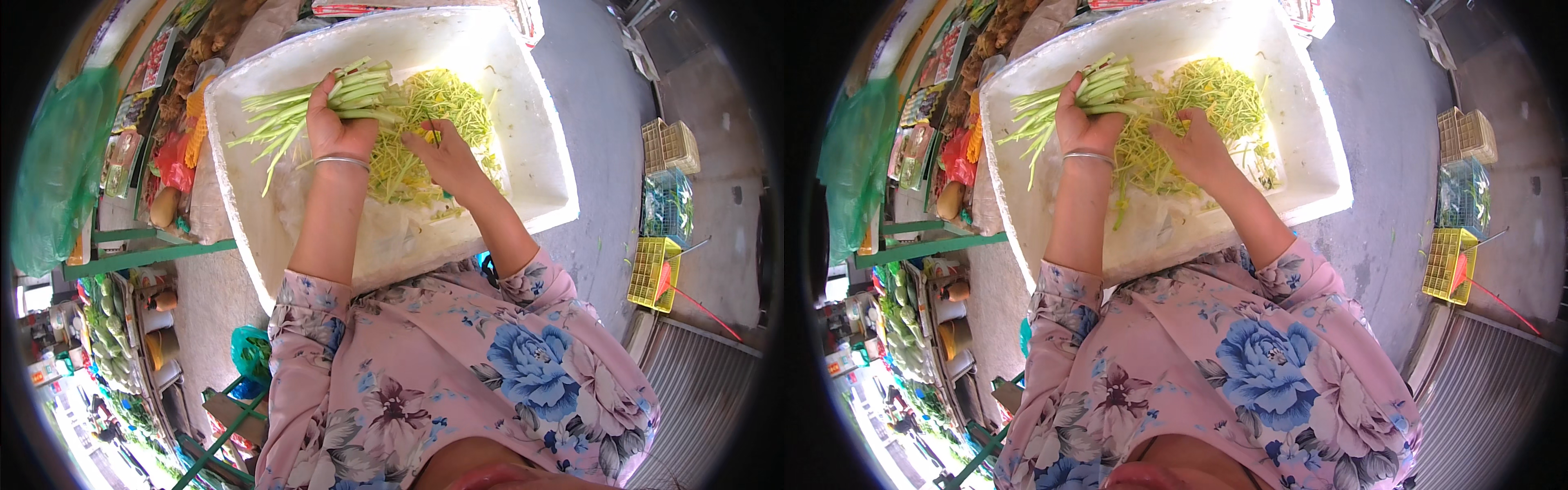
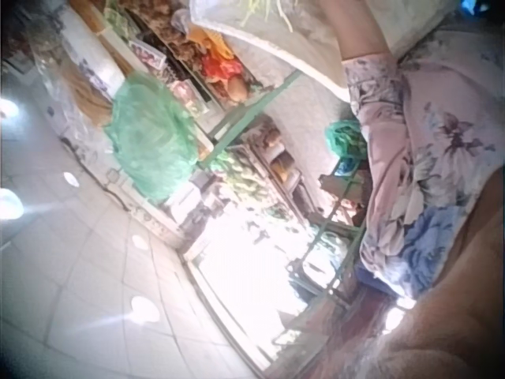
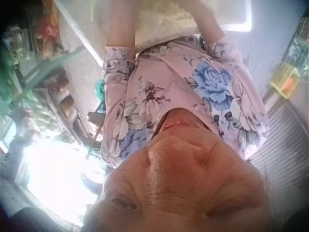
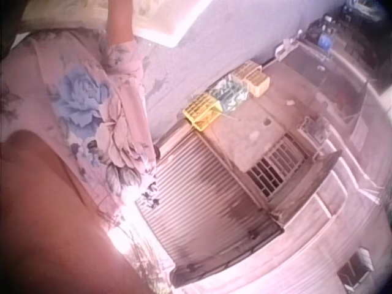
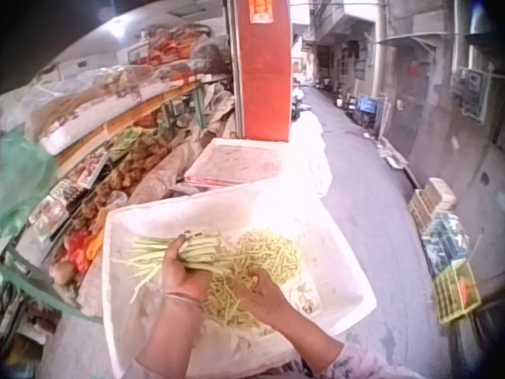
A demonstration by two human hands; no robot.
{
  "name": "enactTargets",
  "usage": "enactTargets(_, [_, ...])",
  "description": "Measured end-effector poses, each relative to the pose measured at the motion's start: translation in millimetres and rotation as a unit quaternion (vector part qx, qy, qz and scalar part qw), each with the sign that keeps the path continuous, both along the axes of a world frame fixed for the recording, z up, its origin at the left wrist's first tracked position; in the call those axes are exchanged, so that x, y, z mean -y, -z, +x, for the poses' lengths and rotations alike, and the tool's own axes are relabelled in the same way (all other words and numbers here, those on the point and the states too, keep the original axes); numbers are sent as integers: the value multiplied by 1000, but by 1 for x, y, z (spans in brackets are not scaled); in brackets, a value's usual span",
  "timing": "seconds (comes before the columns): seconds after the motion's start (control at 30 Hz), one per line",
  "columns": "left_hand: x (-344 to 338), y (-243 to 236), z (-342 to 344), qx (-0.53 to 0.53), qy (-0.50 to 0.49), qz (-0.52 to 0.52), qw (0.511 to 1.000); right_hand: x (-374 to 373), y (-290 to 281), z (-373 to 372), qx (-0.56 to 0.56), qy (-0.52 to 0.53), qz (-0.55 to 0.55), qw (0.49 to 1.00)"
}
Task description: The person shreds a bundle of green vegetables by hand using a small knife over a white bin.
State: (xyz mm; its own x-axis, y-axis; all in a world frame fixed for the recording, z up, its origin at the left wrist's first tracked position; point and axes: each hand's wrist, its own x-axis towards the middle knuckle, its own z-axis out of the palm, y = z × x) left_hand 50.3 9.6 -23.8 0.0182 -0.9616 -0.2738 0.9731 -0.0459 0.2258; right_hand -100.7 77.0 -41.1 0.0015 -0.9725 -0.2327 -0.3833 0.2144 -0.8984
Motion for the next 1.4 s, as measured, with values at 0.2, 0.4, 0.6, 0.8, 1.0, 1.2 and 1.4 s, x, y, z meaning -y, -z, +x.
enactTargets(0.2, [24,-2,-4,-8,6,11,1000,-24,-1,16,179,15,-118,977])
enactTargets(0.4, [34,-3,-11,3,-21,22,1000,-17,-2,39,94,57,-140,984])
enactTargets(0.6, [29,-2,-14,17,45,47,998,12,18,58,6,103,-301,948])
enactTargets(0.8, [24,-7,-15,23,23,46,998,29,13,62,-54,92,-272,956])
enactTargets(1.0, [32,5,-17,44,3,97,994,67,59,53,-96,67,-217,969])
enactTargets(1.2, [30,13,-9,18,-4,97,995,65,127,9,-233,-80,-179,953])
enactTargets(1.4, [21,10,-1,24,-9,71,997,22,30,43,-100,71,-237,964])
